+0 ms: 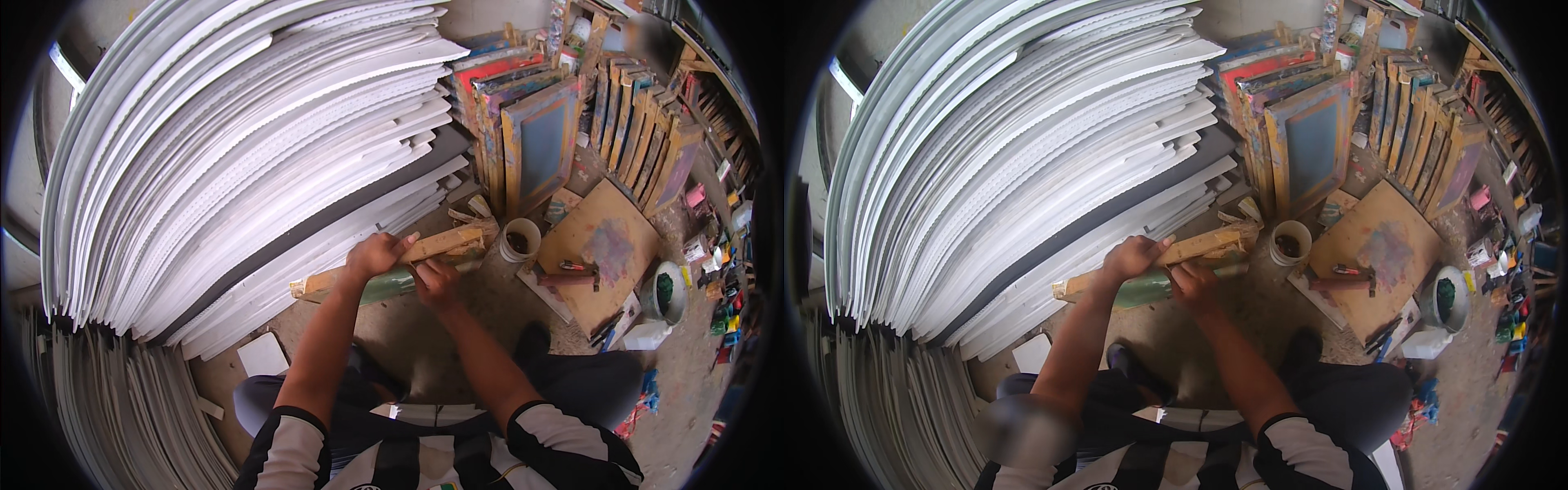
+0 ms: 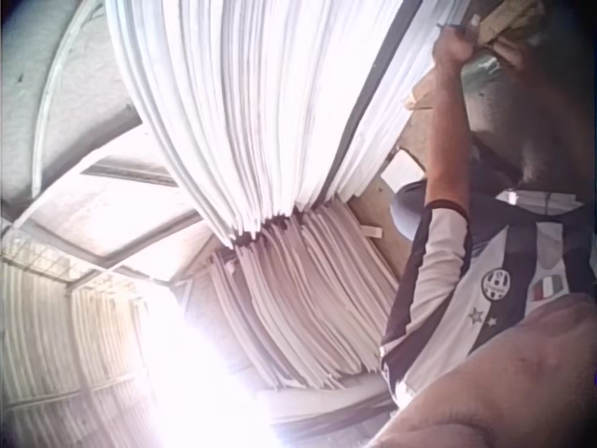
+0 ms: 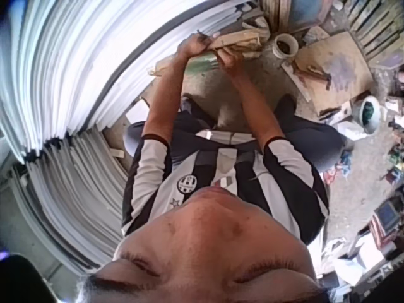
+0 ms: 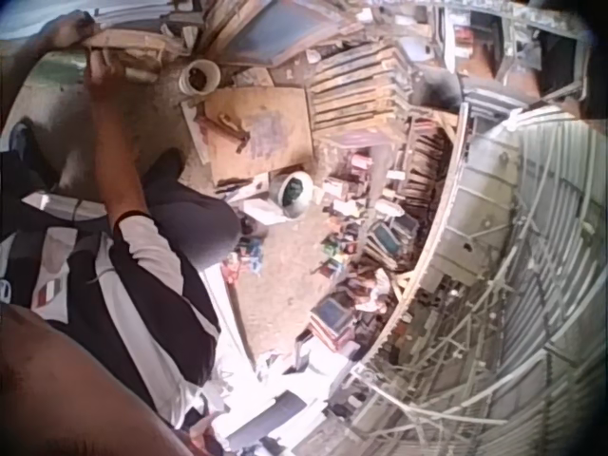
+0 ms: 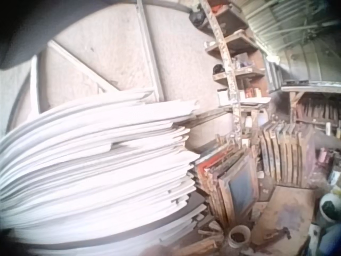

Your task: The person sits on the floor and disassembles a wooden frame by hand. They peel off a green fabric or paper layer from the frame, remove a yellow strip, and then separate the wooden pieces. The person then picks up a pink rectangular object and wipes it with a cloth.

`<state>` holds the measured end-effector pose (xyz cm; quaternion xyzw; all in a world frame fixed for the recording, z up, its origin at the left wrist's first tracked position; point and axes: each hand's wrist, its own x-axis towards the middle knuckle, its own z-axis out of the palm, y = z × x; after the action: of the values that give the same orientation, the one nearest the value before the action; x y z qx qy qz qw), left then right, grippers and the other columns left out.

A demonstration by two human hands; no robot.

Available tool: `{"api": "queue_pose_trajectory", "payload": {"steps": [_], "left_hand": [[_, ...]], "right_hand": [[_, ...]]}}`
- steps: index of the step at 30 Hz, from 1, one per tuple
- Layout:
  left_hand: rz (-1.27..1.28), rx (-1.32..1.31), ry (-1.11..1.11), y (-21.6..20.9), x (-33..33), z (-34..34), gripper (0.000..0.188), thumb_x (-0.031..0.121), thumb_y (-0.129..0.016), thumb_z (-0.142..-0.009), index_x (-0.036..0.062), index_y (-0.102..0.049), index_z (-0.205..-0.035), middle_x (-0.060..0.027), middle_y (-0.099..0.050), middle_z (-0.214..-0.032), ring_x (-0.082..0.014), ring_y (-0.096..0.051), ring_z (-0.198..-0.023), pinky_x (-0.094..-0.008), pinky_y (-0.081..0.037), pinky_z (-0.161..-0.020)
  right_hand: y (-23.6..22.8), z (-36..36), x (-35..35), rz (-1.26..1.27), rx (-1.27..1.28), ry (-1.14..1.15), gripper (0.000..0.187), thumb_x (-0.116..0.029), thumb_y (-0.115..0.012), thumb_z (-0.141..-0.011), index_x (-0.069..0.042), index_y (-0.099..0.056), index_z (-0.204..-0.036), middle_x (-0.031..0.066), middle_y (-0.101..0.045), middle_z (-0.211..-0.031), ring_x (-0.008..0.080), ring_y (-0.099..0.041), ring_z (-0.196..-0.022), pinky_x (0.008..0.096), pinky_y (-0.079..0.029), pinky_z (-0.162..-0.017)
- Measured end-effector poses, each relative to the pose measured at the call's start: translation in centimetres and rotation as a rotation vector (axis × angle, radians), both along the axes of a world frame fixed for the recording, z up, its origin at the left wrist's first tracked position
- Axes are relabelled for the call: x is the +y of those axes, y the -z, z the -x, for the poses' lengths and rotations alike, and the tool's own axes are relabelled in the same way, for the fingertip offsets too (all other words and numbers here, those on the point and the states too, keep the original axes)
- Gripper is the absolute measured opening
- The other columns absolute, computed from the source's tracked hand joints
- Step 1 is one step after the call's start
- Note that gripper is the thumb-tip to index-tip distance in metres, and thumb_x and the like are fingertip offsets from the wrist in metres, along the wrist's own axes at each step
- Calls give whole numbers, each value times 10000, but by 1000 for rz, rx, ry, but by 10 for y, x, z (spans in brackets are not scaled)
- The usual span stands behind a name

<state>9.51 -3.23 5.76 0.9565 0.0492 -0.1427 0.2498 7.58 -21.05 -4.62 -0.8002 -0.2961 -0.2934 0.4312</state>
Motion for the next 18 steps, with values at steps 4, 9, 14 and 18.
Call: {"api": "queue_pose_trajectory", "payload": {"steps": [4,9,14,18], "left_hand": [[113,34,1,-4,2,7,779,673,-433,-1022,-27,-753,-903,-311,-701,-894,-475,-679,-940,-491,-525,-863],[226,-28,34,-5,4,19,744,609,-425,-1056,-35,-740,-857,-313,-677,-802,-483,-673,-830,-489,-528,-792],[239,-72,60,2,-12,17,705,521,-422,-1088,-62,-691,-799,-311,-633,-711,-473,-628,-701,-481,-504,-702],[107,-109,45,12,-20,13,706,537,-423,-1077,-47,-702,-795,-328,-644,-763,-512,-646,-829,-517,-515,-763]], "right_hand": [[-18,7,3,-6,73,79,159,-211,-764,-820,-104,-656,-776,83,-652,-792,323,-658,-677,437,-519,-596],[-43,17,0,52,94,83,231,-301,-792,-813,-102,-675,-813,80,-665,-833,318,-660,-681,448,-524,-611],[-49,16,-11,152,273,90,265,-331,-798,-819,-88,-692,-823,110,-671,-847,360,-664,-708,479,-528,-647],[-83,5,-25,359,538,34,298,-340,-789,-845,-46,-739,-839,173,-717,-837,404,-698,-805,514,-540,-704]]}}
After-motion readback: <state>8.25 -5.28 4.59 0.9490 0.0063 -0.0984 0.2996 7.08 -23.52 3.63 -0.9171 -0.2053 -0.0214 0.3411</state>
